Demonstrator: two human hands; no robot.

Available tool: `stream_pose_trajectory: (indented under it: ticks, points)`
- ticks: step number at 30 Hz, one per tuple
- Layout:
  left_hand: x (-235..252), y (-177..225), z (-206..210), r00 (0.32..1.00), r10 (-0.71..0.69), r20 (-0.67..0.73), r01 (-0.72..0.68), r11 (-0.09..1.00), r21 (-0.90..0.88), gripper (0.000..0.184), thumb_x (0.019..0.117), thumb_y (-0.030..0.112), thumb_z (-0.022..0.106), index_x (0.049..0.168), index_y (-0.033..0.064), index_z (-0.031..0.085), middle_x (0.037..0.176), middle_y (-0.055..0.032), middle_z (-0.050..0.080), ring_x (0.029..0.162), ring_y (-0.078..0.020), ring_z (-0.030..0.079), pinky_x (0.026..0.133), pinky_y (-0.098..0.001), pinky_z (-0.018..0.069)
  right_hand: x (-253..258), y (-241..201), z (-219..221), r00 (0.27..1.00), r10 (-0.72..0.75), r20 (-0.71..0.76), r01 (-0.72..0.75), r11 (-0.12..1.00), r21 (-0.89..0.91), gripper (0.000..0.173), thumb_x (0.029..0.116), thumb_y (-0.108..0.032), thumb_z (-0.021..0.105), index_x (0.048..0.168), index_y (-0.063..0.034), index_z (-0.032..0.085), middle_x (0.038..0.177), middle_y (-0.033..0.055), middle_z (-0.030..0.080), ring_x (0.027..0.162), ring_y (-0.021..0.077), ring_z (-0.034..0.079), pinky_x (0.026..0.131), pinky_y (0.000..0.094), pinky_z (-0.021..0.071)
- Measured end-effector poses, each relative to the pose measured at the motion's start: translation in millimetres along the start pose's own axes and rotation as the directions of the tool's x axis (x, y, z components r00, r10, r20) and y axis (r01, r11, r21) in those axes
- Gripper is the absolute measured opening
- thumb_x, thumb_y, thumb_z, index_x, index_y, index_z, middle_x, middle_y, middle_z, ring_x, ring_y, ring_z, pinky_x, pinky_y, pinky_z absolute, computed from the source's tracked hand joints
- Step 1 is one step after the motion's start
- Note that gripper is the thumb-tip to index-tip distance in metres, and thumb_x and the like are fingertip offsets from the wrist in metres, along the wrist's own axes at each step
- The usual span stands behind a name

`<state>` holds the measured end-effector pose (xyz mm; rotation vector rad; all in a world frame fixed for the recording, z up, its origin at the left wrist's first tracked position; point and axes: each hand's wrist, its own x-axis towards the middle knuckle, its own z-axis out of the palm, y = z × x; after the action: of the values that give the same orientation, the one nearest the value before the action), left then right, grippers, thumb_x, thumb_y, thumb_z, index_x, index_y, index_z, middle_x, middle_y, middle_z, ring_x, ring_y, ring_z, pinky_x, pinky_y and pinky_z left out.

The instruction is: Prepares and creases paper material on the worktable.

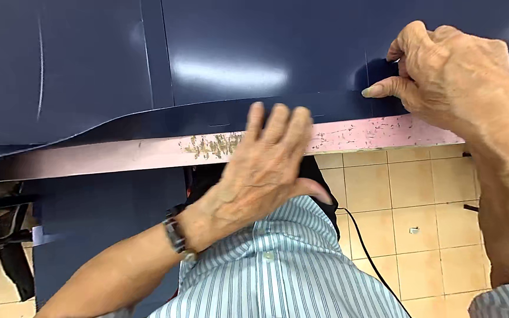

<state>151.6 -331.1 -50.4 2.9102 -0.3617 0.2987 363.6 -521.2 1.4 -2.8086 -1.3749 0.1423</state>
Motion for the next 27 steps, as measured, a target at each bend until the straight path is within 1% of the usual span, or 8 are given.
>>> stream_pose_trajectory:
  ticks: [4, 6, 8, 10, 13, 18, 21, 27]
  points:
    - [37, 21, 18, 0.997, 0.072, -0.042, -0.068, 0.995, 0.076, 0.099, 0.0941, 0.078, 0.031, 0.144, -0.0052, 0.051, 0.144, -0.025, 0.053, 0.126, -0.0421, 0.055, 0.104, -0.0643, 0.0347, -26, -17, 9, 0.945, -0.086, -0.316, 0.054, 0.993, -0.107, 0.045, 0.103, -0.036, 0.059, 0.117, 0.0061, 0.062, 0.104, 0.0296, 0.065, 0.104, 0.0529, 0.06, 0.084, 0.0644, 0.0407]
    - [42, 24, 19, 0.997, 0.056, -0.044, -0.051, 0.992, 0.117, 0.1, 0.093, 0.08, 0.03, 0.145, -0.0022, 0.051, 0.139, -0.0246, 0.056, 0.12, -0.0425, 0.057, 0.099, -0.066, 0.0372, -59, -32, 12, 0.83, -0.108, -0.548, 0.036, 0.989, -0.141, 0.029, 0.1036, -0.02, 0.06, 0.123, 0.0014, 0.065, 0.113, 0.0235, 0.066, 0.111, 0.0431, 0.059, 0.094, 0.0582, 0.0406]
    - [43, 25, 21, 0.997, 0.039, -0.059, -0.031, 0.991, 0.129, 0.1, 0.0921, 0.081, 0.029, 0.145, 0.0, 0.052, 0.136, -0.0233, 0.058, 0.119, -0.042, 0.058, 0.098, -0.0662, 0.0367, -83, -37, 30, 0.668, 0.056, -0.742, -0.102, 0.995, -0.017, 0.017, 0.1009, -0.016, 0.065, 0.104, -0.0001, 0.07, 0.093, 0.0173, 0.068, 0.095, 0.0323, 0.062, 0.091, 0.0472, 0.0439]
    - [44, 27, 24, 0.998, 0.029, -0.064, -0.019, 0.988, 0.153, 0.102, 0.0904, 0.083, 0.029, 0.148, 0.0017, 0.05, 0.138, -0.0224, 0.057, 0.118, -0.0405, 0.057, 0.096, -0.0644, 0.0342, -94, -30, 46, 0.672, 0.26, -0.694, -0.24, 0.962, 0.128, 0.025, 0.1038, -0.018, 0.059, 0.095, 0.004, 0.068, 0.082, 0.0195, 0.064, 0.085, 0.0337, 0.059, 0.085, 0.0475, 0.0415]
    - [48, 30, 26, 0.997, 0.012, -0.071, 0.001, 0.984, 0.176, 0.106, 0.0875, 0.087, 0.029, 0.15, 0.0041, 0.049, 0.137, -0.0212, 0.056, 0.115, -0.0392, 0.055, 0.093, -0.0625, 0.0328, -90, -24, 56, 0.76, 0.399, -0.513, -0.269, 0.912, 0.309, 0.037, 0.1062, -0.028, 0.055, 0.099, 0.0056, 0.069, 0.087, 0.0211, 0.066, 0.089, 0.036, 0.06, 0.089, 0.0515, 0.0413]
    - [53, 33, 27, 0.996, -0.024, -0.084, 0.038, 0.984, 0.172, 0.108, 0.084, 0.09, 0.027, 0.147, 0.0058, 0.053, 0.133, -0.0188, 0.058, 0.112, -0.0378, 0.054, 0.092, -0.0602, 0.0317, -73, -34, 55, 0.731, 0.515, -0.448, -0.166, 0.771, 0.615, 0.027, 0.1007, -0.034, 0.064, 0.098, -0.0068, 0.067, 0.088, 0.0002, 0.065, 0.093, 0.0085, 0.059, 0.09, 0.0316, 0.0421]
    - [54, 32, 28, 0.996, -0.026, -0.083, 0.04, 0.984, 0.173, 0.109, 0.0836, 0.091, 0.028, 0.147, 0.0059, 0.053, 0.133, -0.0186, 0.058, 0.11, -0.0375, 0.054, 0.091, -0.0603, 0.0319, -68, -39, 56, 0.76, 0.49, -0.426, -0.108, 0.742, 0.661, 0.02, 0.0961, -0.031, 0.071, 0.09, -0.0113, 0.07, 0.08, -0.0054, 0.065, 0.089, 0.0061, 0.058, 0.089, 0.0327, 0.0403]
    - [60, 34, 26, 0.997, -0.05, -0.057, 0.058, 0.988, 0.144, 0.112, 0.0817, 0.092, 0.028, 0.148, 0.0047, 0.052, 0.134, -0.0193, 0.057, 0.108, -0.0379, 0.056, 0.091, -0.0637, 0.0317, -64, -41, 57, 0.821, 0.41, -0.396, -0.137, 0.816, 0.562, 0.022, 0.0953, -0.032, 0.07, 0.089, -0.0111, 0.068, 0.079, -0.002, 0.062, 0.091, 0.0165, 0.054, 0.086, 0.0429, 0.0355]
